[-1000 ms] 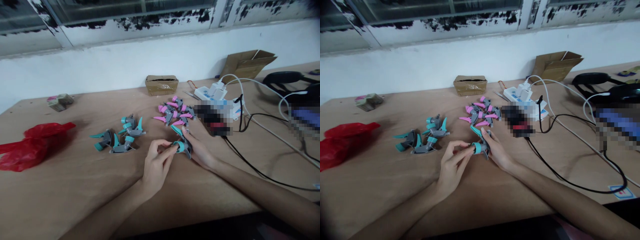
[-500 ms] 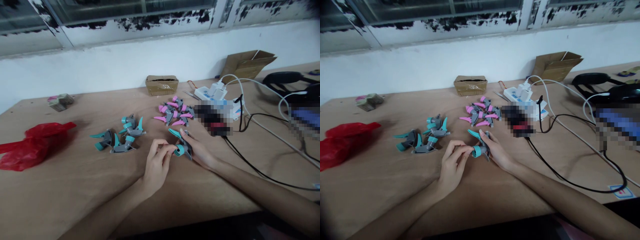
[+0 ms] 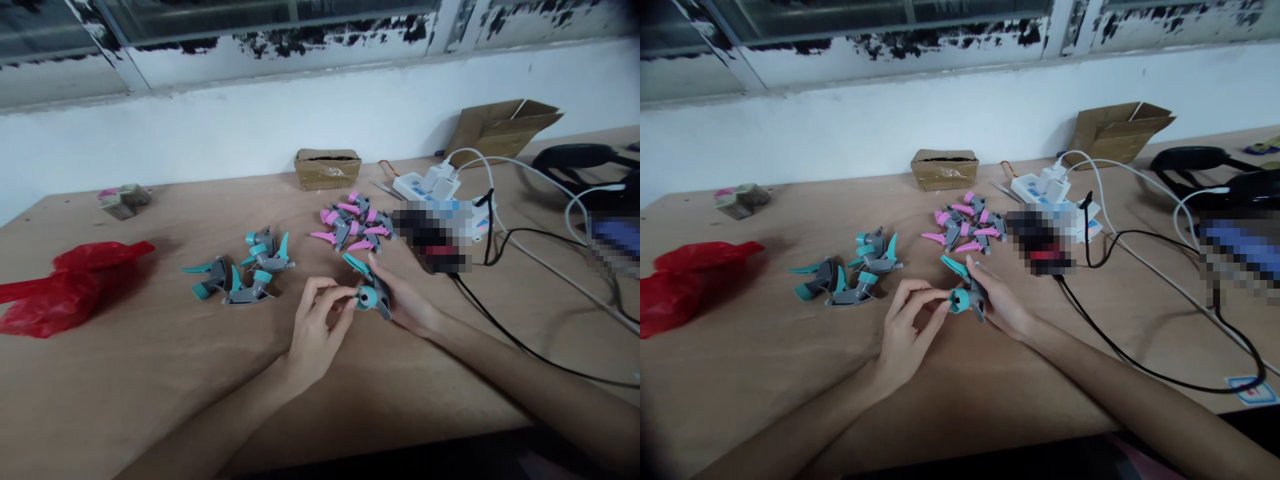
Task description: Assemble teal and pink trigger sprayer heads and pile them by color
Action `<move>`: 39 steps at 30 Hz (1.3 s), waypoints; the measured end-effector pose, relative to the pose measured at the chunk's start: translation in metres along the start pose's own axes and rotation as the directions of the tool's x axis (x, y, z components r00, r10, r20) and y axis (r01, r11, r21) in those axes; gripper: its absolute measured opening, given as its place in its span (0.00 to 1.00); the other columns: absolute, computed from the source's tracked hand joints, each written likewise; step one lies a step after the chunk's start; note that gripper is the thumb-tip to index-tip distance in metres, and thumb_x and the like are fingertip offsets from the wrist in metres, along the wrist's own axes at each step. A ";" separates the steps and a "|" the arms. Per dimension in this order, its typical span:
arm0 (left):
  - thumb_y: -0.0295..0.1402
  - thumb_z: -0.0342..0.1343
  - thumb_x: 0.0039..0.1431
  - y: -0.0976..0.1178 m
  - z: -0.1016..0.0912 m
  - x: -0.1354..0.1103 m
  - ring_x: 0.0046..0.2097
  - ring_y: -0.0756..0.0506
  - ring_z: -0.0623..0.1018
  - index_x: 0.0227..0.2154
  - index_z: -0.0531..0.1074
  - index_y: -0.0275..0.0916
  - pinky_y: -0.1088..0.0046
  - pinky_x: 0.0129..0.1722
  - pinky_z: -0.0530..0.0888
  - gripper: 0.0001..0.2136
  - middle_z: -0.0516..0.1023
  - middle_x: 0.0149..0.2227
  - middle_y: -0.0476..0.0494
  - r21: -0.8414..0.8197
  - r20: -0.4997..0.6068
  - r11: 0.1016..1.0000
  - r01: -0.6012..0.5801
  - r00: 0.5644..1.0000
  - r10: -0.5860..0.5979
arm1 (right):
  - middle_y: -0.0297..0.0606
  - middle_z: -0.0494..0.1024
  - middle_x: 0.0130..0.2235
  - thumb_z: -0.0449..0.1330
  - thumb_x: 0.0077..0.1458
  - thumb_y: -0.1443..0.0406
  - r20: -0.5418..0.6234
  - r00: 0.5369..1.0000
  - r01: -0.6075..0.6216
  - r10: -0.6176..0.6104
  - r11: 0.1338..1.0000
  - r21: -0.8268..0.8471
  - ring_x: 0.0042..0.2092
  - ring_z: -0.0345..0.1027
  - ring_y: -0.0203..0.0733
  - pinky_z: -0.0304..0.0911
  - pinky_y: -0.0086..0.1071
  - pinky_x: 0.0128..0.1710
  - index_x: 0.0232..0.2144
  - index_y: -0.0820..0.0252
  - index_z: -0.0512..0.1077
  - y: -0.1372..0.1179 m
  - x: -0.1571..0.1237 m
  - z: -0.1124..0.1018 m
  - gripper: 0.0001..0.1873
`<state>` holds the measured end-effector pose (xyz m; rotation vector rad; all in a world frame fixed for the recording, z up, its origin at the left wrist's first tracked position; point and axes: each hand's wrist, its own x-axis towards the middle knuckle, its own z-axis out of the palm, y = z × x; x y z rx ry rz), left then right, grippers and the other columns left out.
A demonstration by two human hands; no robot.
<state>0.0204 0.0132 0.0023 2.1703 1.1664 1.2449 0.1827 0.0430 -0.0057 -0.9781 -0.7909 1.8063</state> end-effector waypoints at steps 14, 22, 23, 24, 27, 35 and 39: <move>0.23 0.52 0.59 -0.008 0.001 -0.001 0.33 0.52 0.71 0.35 0.72 0.40 0.75 0.33 0.71 0.07 0.64 0.36 0.48 0.070 -0.041 0.996 -0.060 0.997 0.063 | 0.29 0.68 0.33 0.65 0.46 0.59 0.104 0.990 0.110 -0.097 0.986 -0.128 0.35 0.64 0.33 0.61 0.30 0.34 0.36 0.53 0.63 0.006 -0.004 -0.005 0.18; 0.23 0.48 0.61 -0.004 0.001 0.002 0.33 0.52 0.70 0.34 0.69 0.39 0.76 0.32 0.70 0.07 0.64 0.37 0.47 0.101 0.010 0.995 -0.021 1.000 0.020 | 0.29 0.67 0.32 0.65 0.46 0.58 0.102 0.988 0.130 -0.116 0.982 -0.137 0.33 0.62 0.33 0.61 0.30 0.33 0.37 0.53 0.62 0.006 -0.002 -0.003 0.19; 0.24 0.49 0.61 -0.003 0.000 0.002 0.34 0.52 0.70 0.34 0.70 0.39 0.76 0.33 0.70 0.07 0.64 0.37 0.47 0.096 0.003 0.995 -0.020 1.000 0.020 | 0.29 0.67 0.32 0.65 0.45 0.58 0.086 0.991 0.117 -0.107 0.985 -0.129 0.33 0.62 0.33 0.62 0.30 0.34 0.36 0.53 0.62 0.006 -0.002 -0.002 0.19; 0.24 0.49 0.60 -0.003 0.000 0.002 0.34 0.52 0.71 0.34 0.70 0.40 0.76 0.33 0.71 0.06 0.64 0.36 0.47 0.084 -0.007 0.996 -0.018 1.000 0.018 | 0.28 0.66 0.32 0.66 0.44 0.57 0.071 0.993 0.106 -0.098 0.987 -0.121 0.33 0.62 0.32 0.62 0.29 0.34 0.35 0.53 0.62 0.005 -0.003 -0.002 0.19; 0.27 0.53 0.58 -0.003 0.000 0.003 0.34 0.52 0.71 0.34 0.71 0.41 0.75 0.33 0.72 0.04 0.65 0.36 0.48 -0.011 -0.027 0.999 0.044 0.999 -0.044 | 0.28 0.67 0.31 0.66 0.43 0.57 0.062 0.995 0.084 -0.078 0.991 -0.103 0.34 0.63 0.32 0.62 0.29 0.35 0.35 0.53 0.64 0.003 -0.004 -0.001 0.18; 0.30 0.58 0.51 -0.013 -0.002 0.013 0.32 0.51 0.71 0.37 0.66 0.39 0.76 0.31 0.70 0.10 0.68 0.33 0.49 -0.363 0.347 0.813 0.456 0.876 -0.336 | 0.31 0.70 0.35 0.67 0.42 0.59 0.083 0.994 0.082 -0.074 0.991 -0.108 0.39 0.66 0.37 0.63 0.32 0.37 0.38 0.51 0.63 0.000 -0.006 -0.001 0.21; 0.29 0.58 0.51 -0.012 -0.006 0.015 0.33 0.51 0.69 0.37 0.67 0.40 0.76 0.31 0.68 0.10 0.68 0.32 0.51 -0.338 0.403 0.835 0.434 0.869 -0.289 | 0.31 0.68 0.36 0.64 0.47 0.58 0.141 0.977 0.193 -0.160 0.945 -0.265 0.38 0.64 0.36 0.61 0.30 0.35 0.40 0.51 0.64 0.006 -0.006 -0.005 0.19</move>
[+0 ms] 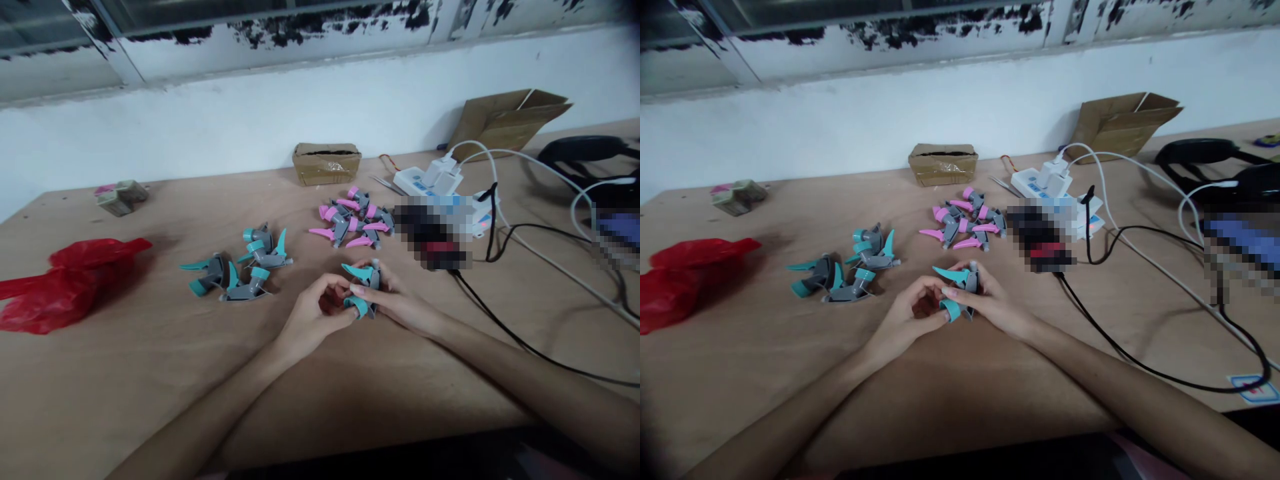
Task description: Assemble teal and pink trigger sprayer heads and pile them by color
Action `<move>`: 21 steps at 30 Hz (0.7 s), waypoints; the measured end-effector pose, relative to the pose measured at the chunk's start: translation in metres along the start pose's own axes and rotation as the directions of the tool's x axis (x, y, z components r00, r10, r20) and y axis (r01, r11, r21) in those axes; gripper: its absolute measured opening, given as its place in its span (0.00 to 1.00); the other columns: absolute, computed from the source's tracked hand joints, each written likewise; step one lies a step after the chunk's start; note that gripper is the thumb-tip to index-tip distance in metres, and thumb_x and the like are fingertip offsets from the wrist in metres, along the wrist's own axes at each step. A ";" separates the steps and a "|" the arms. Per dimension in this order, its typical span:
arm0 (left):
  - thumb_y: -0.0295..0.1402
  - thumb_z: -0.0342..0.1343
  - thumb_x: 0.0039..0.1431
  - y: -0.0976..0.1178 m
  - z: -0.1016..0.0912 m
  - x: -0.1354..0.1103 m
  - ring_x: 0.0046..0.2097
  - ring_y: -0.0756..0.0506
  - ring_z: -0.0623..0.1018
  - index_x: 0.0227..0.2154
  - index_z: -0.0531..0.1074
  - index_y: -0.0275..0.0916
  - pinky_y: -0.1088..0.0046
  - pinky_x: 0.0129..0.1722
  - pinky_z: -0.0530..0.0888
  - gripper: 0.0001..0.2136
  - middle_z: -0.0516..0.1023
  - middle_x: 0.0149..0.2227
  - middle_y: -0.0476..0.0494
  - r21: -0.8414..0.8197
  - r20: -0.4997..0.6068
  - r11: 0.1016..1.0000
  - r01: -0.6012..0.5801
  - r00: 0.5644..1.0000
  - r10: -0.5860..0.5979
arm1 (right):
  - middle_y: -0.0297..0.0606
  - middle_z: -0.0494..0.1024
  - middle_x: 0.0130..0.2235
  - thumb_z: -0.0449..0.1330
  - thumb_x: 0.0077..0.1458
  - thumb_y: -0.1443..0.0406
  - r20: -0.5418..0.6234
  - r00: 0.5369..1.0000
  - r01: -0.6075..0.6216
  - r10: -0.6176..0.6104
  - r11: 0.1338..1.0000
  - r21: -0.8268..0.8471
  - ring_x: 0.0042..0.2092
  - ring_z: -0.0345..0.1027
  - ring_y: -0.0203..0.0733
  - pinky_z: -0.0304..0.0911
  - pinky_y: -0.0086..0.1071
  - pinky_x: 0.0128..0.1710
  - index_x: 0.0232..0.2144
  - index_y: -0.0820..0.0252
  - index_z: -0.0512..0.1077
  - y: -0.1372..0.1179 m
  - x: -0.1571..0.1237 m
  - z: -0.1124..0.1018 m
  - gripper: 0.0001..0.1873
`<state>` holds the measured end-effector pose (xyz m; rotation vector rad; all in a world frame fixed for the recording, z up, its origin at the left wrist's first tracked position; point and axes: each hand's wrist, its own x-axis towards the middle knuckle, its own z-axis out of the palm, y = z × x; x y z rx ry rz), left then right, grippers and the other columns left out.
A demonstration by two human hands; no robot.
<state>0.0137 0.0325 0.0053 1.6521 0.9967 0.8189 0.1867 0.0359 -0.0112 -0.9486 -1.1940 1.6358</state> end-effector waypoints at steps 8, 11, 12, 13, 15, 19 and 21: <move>0.27 0.56 0.51 0.001 0.002 -0.001 0.30 0.52 0.68 0.39 0.67 0.40 0.77 0.29 0.67 0.11 0.67 0.32 0.51 0.106 0.047 0.993 -0.051 0.998 0.046 | 0.28 0.65 0.31 0.63 0.48 0.57 -0.081 0.991 0.093 -0.107 0.981 -0.168 0.32 0.58 0.33 0.56 0.28 0.30 0.36 0.53 0.63 0.003 -0.004 0.001 0.16; 0.25 0.54 0.50 0.005 0.004 -0.003 0.28 0.52 0.67 0.40 0.66 0.40 0.77 0.27 0.67 0.13 0.67 0.31 0.51 0.166 0.050 0.984 -0.059 0.997 0.052 | 0.28 0.63 0.30 0.64 0.46 0.57 -0.088 0.986 0.119 -0.140 0.969 -0.218 0.32 0.57 0.33 0.56 0.29 0.31 0.35 0.55 0.63 0.003 -0.004 0.002 0.16; 0.25 0.54 0.49 0.006 0.004 -0.003 0.28 0.52 0.67 0.39 0.65 0.40 0.77 0.27 0.67 0.13 0.67 0.31 0.51 0.187 0.050 0.980 -0.067 0.997 0.059 | 0.28 0.63 0.30 0.64 0.46 0.57 -0.090 0.984 0.127 -0.151 0.965 -0.231 0.32 0.57 0.33 0.56 0.29 0.31 0.34 0.55 0.63 0.003 -0.004 0.002 0.16; 0.25 0.54 0.49 0.007 0.005 -0.004 0.28 0.52 0.67 0.39 0.65 0.40 0.76 0.27 0.67 0.12 0.67 0.31 0.51 0.209 0.050 0.975 -0.079 0.996 0.070 | 0.28 0.63 0.30 0.64 0.46 0.57 -0.094 0.983 0.134 -0.160 0.961 -0.242 0.32 0.57 0.33 0.56 0.29 0.31 0.34 0.55 0.63 0.003 -0.004 0.002 0.16; 0.24 0.53 0.49 0.008 0.006 -0.005 0.29 0.51 0.67 0.38 0.65 0.40 0.75 0.29 0.68 0.12 0.67 0.31 0.51 0.257 0.052 0.961 -0.107 0.994 0.096 | 0.29 0.64 0.30 0.64 0.45 0.57 -0.101 0.981 0.138 -0.168 0.957 -0.254 0.32 0.57 0.34 0.57 0.29 0.32 0.33 0.55 0.63 0.002 -0.005 0.003 0.16; 0.22 0.52 0.47 0.008 0.007 -0.006 0.31 0.50 0.68 0.38 0.63 0.41 0.74 0.30 0.69 0.14 0.67 0.33 0.50 0.348 0.046 0.924 -0.159 0.987 0.153 | 0.30 0.65 0.31 0.64 0.46 0.57 -0.109 0.976 0.153 -0.186 0.953 -0.261 0.33 0.59 0.35 0.59 0.30 0.33 0.34 0.54 0.64 0.001 -0.006 0.004 0.16; 0.22 0.51 0.47 0.007 0.008 -0.007 0.31 0.50 0.68 0.38 0.63 0.41 0.73 0.31 0.69 0.14 0.67 0.34 0.49 0.375 0.037 0.910 -0.178 0.984 0.177 | 0.30 0.64 0.30 0.64 0.46 0.57 -0.122 0.973 0.157 -0.196 0.950 -0.270 0.33 0.58 0.35 0.59 0.30 0.32 0.34 0.54 0.64 0.002 -0.006 0.004 0.16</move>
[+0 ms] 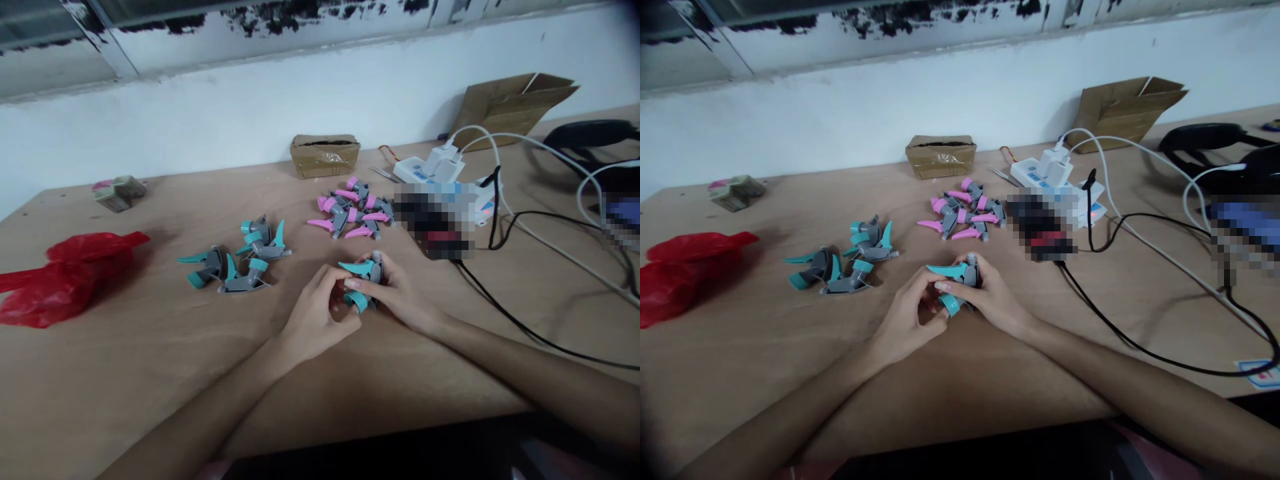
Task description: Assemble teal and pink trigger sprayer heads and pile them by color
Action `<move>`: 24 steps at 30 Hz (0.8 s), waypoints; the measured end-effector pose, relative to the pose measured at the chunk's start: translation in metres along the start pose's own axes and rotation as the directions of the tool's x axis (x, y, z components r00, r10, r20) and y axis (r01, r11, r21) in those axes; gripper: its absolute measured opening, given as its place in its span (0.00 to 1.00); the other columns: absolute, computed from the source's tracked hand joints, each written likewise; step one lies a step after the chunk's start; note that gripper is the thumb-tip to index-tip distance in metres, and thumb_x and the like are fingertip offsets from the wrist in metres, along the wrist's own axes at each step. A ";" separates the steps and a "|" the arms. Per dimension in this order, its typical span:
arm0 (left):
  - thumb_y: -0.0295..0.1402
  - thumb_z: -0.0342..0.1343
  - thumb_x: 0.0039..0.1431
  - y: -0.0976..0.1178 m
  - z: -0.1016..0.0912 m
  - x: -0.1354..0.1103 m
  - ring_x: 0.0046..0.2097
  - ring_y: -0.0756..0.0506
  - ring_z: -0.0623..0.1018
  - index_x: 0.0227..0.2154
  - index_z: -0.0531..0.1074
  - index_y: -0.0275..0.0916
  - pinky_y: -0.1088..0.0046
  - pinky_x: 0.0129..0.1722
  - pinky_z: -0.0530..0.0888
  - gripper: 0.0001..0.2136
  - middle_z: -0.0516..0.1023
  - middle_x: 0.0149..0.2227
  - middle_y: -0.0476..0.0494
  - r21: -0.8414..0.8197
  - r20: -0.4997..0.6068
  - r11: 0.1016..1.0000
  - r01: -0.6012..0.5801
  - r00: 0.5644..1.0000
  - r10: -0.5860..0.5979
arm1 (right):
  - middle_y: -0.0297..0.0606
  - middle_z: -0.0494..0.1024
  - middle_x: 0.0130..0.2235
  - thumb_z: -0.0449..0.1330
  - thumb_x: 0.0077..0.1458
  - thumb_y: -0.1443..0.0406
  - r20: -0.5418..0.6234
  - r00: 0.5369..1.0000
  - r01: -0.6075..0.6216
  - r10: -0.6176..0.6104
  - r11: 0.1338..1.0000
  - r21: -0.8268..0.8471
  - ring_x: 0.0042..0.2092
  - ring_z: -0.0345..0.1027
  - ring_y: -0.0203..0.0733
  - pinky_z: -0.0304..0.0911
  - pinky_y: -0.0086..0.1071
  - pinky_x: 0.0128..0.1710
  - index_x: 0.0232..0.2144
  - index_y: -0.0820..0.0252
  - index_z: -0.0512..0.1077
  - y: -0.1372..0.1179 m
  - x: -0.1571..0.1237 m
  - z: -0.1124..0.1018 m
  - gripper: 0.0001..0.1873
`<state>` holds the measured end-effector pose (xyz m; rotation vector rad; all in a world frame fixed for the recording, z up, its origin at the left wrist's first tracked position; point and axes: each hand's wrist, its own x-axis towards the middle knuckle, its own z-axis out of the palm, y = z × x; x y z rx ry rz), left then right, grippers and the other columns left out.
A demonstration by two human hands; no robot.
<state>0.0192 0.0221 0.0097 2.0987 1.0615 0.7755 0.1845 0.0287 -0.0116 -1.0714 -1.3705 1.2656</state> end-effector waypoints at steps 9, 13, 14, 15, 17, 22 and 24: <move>0.24 0.52 0.49 0.000 0.003 -0.001 0.31 0.50 0.67 0.37 0.64 0.40 0.73 0.31 0.69 0.11 0.66 0.35 0.48 0.033 -0.043 0.999 -0.014 0.999 0.015 | 0.29 0.64 0.31 0.63 0.47 0.56 -0.024 1.000 0.010 -0.009 0.999 0.035 0.34 0.58 0.35 0.57 0.30 0.33 0.34 0.54 0.64 0.004 0.000 0.000 0.15; 0.24 0.52 0.50 0.003 0.002 -0.002 0.33 0.49 0.69 0.37 0.65 0.41 0.73 0.31 0.69 0.11 0.67 0.35 0.48 0.031 -0.041 0.999 -0.013 0.999 0.015 | 0.29 0.64 0.31 0.62 0.48 0.56 -0.035 0.999 0.017 -0.016 1.000 0.026 0.34 0.58 0.35 0.58 0.30 0.33 0.34 0.54 0.63 0.002 -0.001 0.002 0.15; 0.23 0.52 0.49 0.004 0.002 -0.002 0.34 0.48 0.69 0.37 0.65 0.41 0.72 0.32 0.69 0.11 0.67 0.34 0.48 0.052 -0.046 0.999 -0.012 0.999 0.014 | 0.29 0.63 0.31 0.63 0.47 0.56 -0.042 0.999 0.020 -0.020 1.000 0.009 0.33 0.58 0.35 0.58 0.30 0.33 0.34 0.54 0.63 0.001 -0.002 0.002 0.15; 0.22 0.51 0.47 0.004 0.003 -0.003 0.34 0.48 0.69 0.36 0.65 0.40 0.72 0.32 0.69 0.12 0.66 0.34 0.48 0.079 -0.057 0.997 -0.008 0.998 0.013 | 0.29 0.63 0.30 0.63 0.47 0.56 -0.048 0.998 0.026 -0.027 1.000 -0.011 0.33 0.58 0.35 0.58 0.30 0.33 0.34 0.54 0.63 0.000 -0.002 0.003 0.16; 0.20 0.50 0.46 0.005 0.005 -0.004 0.35 0.47 0.70 0.35 0.65 0.40 0.71 0.33 0.69 0.13 0.66 0.34 0.48 0.128 -0.087 0.992 0.001 0.996 0.010 | 0.29 0.64 0.30 0.63 0.46 0.56 -0.057 0.997 0.043 -0.046 0.998 -0.045 0.32 0.58 0.35 0.58 0.30 0.32 0.34 0.54 0.63 0.000 -0.003 0.004 0.16; 0.23 0.53 0.48 0.003 0.011 -0.008 0.36 0.47 0.71 0.37 0.62 0.41 0.72 0.32 0.69 0.12 0.68 0.34 0.49 0.101 -0.207 0.991 0.093 0.976 -0.070 | 0.29 0.64 0.30 0.63 0.47 0.56 -0.092 0.995 0.046 -0.048 0.999 -0.023 0.32 0.58 0.35 0.57 0.30 0.31 0.34 0.53 0.62 0.001 -0.004 0.005 0.16; 0.26 0.55 0.48 0.003 0.011 -0.007 0.35 0.47 0.71 0.33 0.62 0.40 0.72 0.32 0.69 0.09 0.68 0.34 0.49 0.136 -0.274 0.974 0.182 0.952 -0.140 | 0.28 0.63 0.29 0.63 0.47 0.56 -0.123 0.991 0.054 -0.058 0.998 -0.036 0.31 0.58 0.35 0.57 0.30 0.31 0.34 0.53 0.62 0.001 -0.004 0.006 0.16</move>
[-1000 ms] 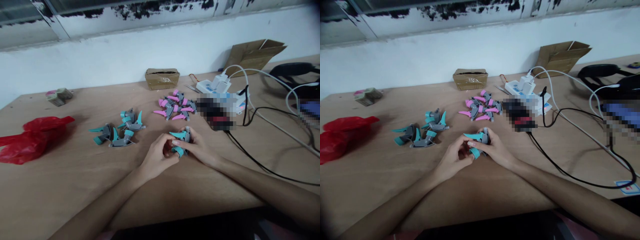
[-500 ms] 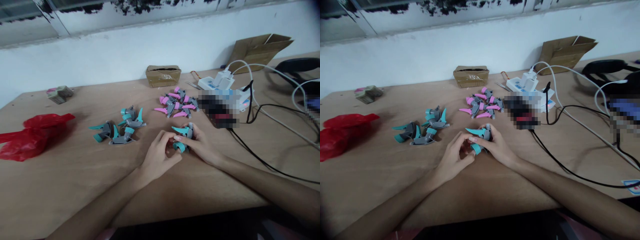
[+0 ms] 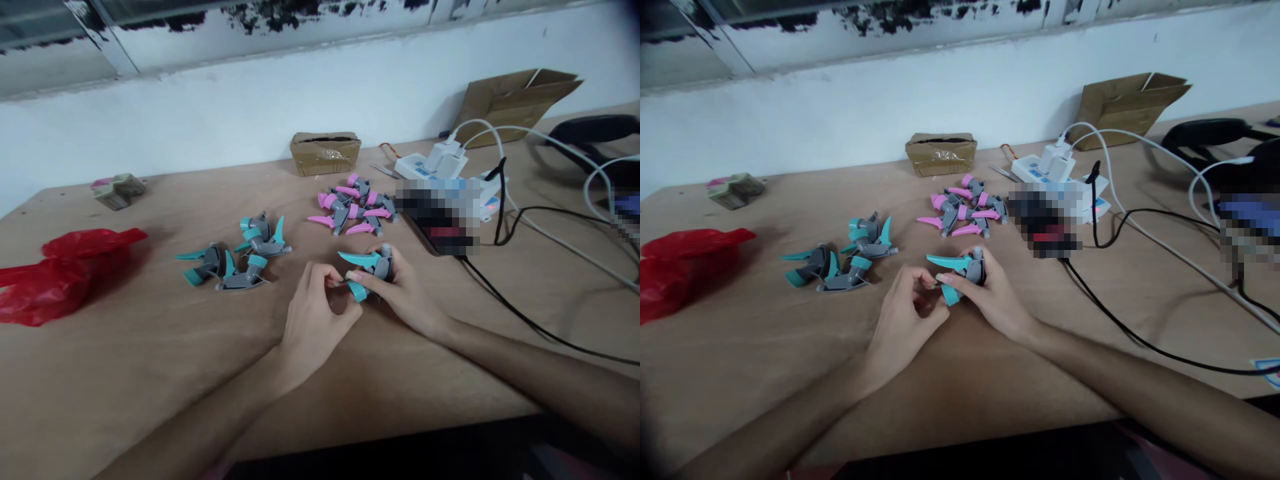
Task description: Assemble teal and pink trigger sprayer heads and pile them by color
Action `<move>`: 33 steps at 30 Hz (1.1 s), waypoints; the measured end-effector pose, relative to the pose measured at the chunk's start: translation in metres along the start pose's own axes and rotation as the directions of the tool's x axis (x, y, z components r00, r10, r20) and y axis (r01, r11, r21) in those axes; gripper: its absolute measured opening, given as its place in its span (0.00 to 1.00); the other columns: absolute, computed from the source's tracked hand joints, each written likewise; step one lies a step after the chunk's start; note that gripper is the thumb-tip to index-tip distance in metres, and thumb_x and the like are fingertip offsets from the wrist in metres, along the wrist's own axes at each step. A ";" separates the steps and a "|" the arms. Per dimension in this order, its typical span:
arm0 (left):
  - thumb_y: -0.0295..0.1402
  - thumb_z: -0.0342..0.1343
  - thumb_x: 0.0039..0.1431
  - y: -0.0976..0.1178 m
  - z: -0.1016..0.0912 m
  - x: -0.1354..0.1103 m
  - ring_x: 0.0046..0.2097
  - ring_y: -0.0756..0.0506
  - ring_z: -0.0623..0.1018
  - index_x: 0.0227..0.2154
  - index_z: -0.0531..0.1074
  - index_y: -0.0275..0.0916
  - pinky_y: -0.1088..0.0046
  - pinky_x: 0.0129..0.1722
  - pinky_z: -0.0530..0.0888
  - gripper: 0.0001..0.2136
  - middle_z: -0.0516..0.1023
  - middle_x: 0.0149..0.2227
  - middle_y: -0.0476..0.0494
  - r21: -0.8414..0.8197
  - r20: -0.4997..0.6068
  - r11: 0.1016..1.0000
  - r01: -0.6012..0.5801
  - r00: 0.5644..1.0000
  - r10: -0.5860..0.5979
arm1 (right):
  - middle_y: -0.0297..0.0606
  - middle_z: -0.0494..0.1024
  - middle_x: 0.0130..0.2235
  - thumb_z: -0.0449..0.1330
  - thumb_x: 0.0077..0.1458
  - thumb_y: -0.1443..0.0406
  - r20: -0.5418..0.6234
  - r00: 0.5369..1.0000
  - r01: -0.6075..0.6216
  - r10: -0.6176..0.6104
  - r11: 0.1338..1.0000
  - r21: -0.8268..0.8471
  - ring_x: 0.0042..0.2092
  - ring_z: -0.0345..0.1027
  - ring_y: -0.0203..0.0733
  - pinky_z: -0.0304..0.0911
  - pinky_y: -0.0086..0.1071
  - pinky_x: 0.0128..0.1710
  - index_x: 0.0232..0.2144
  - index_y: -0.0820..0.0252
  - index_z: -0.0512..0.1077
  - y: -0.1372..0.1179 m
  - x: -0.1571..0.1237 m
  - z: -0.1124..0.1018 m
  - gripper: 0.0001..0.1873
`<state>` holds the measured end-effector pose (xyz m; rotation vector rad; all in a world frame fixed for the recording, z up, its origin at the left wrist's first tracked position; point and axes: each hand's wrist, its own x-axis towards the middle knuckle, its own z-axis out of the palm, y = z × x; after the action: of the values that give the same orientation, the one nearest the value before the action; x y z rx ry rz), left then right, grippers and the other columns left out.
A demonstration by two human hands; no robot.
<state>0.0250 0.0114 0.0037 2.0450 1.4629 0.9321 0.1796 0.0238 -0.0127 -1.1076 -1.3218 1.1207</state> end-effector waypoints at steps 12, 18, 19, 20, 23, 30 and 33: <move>0.25 0.53 0.53 -0.004 -0.007 0.005 0.30 0.50 0.70 0.25 0.71 0.38 0.73 0.31 0.65 0.05 0.69 0.27 0.51 0.130 0.093 0.990 -0.055 0.995 0.043 | 0.30 0.69 0.32 0.56 0.55 0.56 0.066 0.994 0.102 -0.091 0.979 -0.179 0.32 0.63 0.37 0.58 0.33 0.34 0.39 0.51 0.61 -0.001 -0.012 -0.002 0.11; 0.25 0.53 0.52 -0.007 -0.007 0.008 0.30 0.50 0.68 0.24 0.70 0.38 0.74 0.31 0.64 0.05 0.67 0.27 0.51 0.101 0.072 0.993 -0.057 0.996 0.050 | 0.33 0.74 0.38 0.59 0.53 0.57 0.058 0.993 0.111 -0.106 0.990 -0.090 0.40 0.69 0.40 0.63 0.35 0.39 0.39 0.53 0.61 0.004 -0.007 -0.003 0.13; 0.25 0.53 0.52 -0.007 -0.007 0.008 0.30 0.50 0.68 0.24 0.69 0.38 0.74 0.30 0.64 0.05 0.67 0.26 0.52 0.092 0.065 0.994 -0.061 0.996 0.055 | 0.33 0.74 0.39 0.59 0.53 0.58 0.058 0.994 0.100 -0.097 0.994 -0.039 0.42 0.69 0.41 0.63 0.36 0.41 0.38 0.53 0.61 0.005 -0.006 -0.003 0.13; 0.24 0.53 0.51 -0.007 -0.007 0.008 0.30 0.50 0.68 0.23 0.69 0.38 0.75 0.30 0.64 0.05 0.66 0.26 0.52 0.082 0.057 0.995 -0.065 0.997 0.061 | 0.33 0.75 0.40 0.59 0.52 0.58 0.057 0.995 0.087 -0.087 0.996 0.006 0.43 0.70 0.41 0.64 0.36 0.42 0.38 0.53 0.62 0.006 -0.006 -0.003 0.13; 0.23 0.53 0.50 -0.006 -0.007 0.008 0.29 0.51 0.67 0.23 0.68 0.38 0.75 0.30 0.63 0.05 0.65 0.25 0.52 0.049 0.032 0.996 -0.076 0.997 0.075 | 0.32 0.76 0.39 0.60 0.52 0.60 0.045 0.997 0.061 -0.065 0.994 0.086 0.44 0.71 0.41 0.65 0.37 0.44 0.37 0.53 0.61 0.006 -0.005 -0.002 0.12; 0.23 0.53 0.50 -0.006 -0.005 0.008 0.30 0.51 0.67 0.23 0.69 0.38 0.75 0.30 0.63 0.05 0.66 0.26 0.52 0.006 -0.008 0.997 -0.070 0.997 0.070 | 0.31 0.76 0.39 0.61 0.52 0.61 0.035 0.996 0.077 -0.081 0.992 0.100 0.44 0.72 0.40 0.66 0.36 0.44 0.38 0.53 0.62 0.007 -0.004 -0.004 0.13; 0.22 0.53 0.49 -0.005 -0.004 0.008 0.29 0.51 0.67 0.23 0.69 0.37 0.75 0.31 0.64 0.05 0.66 0.25 0.52 -0.005 -0.024 0.998 -0.058 0.998 0.058 | 0.32 0.76 0.40 0.61 0.52 0.61 0.030 0.997 0.071 -0.074 0.993 0.094 0.45 0.72 0.41 0.67 0.37 0.44 0.38 0.53 0.62 0.009 -0.004 -0.003 0.13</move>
<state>0.0203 0.0204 0.0048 2.0896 1.4185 0.9860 0.1831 0.0210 -0.0217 -0.9695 -1.3125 1.1394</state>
